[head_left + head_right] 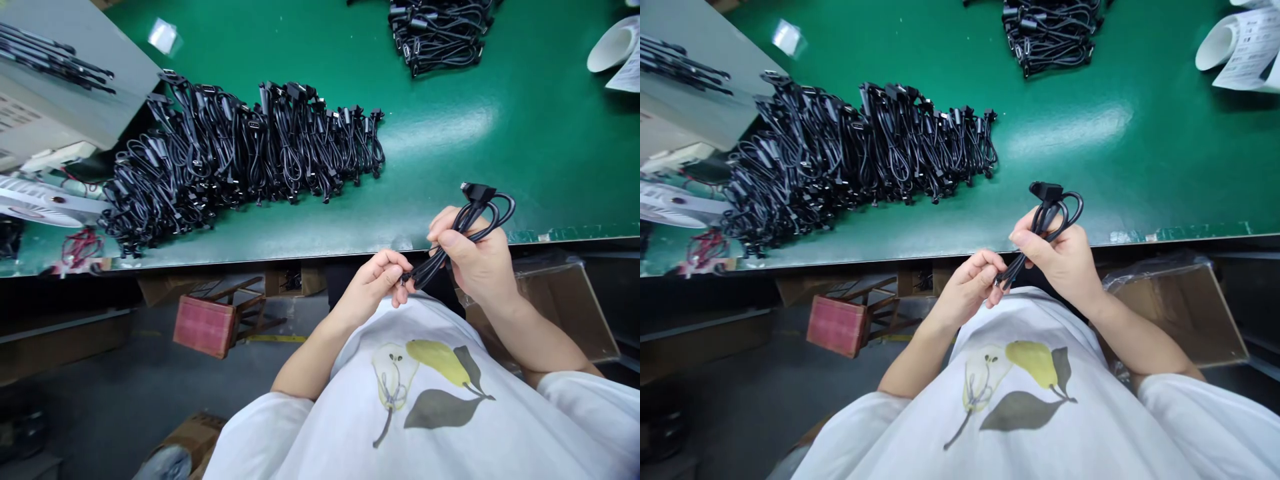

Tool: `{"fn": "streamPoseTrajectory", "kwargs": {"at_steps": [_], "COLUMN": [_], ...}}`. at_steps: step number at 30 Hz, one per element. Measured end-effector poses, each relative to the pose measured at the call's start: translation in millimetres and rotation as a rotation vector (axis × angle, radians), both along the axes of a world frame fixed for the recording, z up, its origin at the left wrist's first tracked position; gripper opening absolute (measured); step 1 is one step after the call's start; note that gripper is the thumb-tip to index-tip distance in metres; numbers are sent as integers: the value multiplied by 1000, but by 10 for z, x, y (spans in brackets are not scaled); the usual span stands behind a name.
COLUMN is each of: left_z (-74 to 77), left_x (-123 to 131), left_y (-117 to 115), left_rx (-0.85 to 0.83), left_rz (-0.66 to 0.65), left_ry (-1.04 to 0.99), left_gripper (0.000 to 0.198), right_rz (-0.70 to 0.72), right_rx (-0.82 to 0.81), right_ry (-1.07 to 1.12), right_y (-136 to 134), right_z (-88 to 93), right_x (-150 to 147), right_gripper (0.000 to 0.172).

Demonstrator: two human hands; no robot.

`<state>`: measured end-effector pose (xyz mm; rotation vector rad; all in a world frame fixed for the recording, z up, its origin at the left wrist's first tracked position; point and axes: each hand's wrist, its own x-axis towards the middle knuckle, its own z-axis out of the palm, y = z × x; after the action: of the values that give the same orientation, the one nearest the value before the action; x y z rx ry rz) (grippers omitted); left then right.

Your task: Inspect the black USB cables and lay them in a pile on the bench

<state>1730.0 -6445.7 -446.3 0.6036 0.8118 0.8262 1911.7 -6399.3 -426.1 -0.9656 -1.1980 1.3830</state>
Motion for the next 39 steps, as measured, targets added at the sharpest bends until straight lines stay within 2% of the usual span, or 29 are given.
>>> {"fn": "streamPoseTrajectory", "kwargs": {"at_steps": [7,11,14,18,20,23,27,29,33,39], "left_z": [-11,6,59,141,170,167,86,54,50,53], "left_x": [58,45,-9,-46,-24,33,63,51,19,20], "left_y": [17,22,73,204,262,308,313,315,334,355], "left_rx": [-18,29,180,371,401,367,304,329,436,476], "left_rz": [-6,-57,-53,56,55,34,83,104,148,152], "left_ry": [27,89,265,404,414,427,331,310,359,473], "left_gripper": [33,31,33,39,43,36,24,19,16,21], "right_rz": [16,43,234,550,655,743,795,819,811,785], "right_rx": [4,-16,-237,-578,-640,-683,-769,-798,-862,-912], "right_ry": [32,54,259,595,707,832,927,927,796,739], "right_y": [-22,-1,28,-19,-82,-169,-199,-190,-179,-176], "right_z": [-9,-17,-58,-170,-218,-241,-242,-266,-336,-325], "right_x": [45,90,113,49,-18,-100,-119,-108,-93,-68], "right_gripper": [14,19,30,36,36,36,39,44,52,49]}}
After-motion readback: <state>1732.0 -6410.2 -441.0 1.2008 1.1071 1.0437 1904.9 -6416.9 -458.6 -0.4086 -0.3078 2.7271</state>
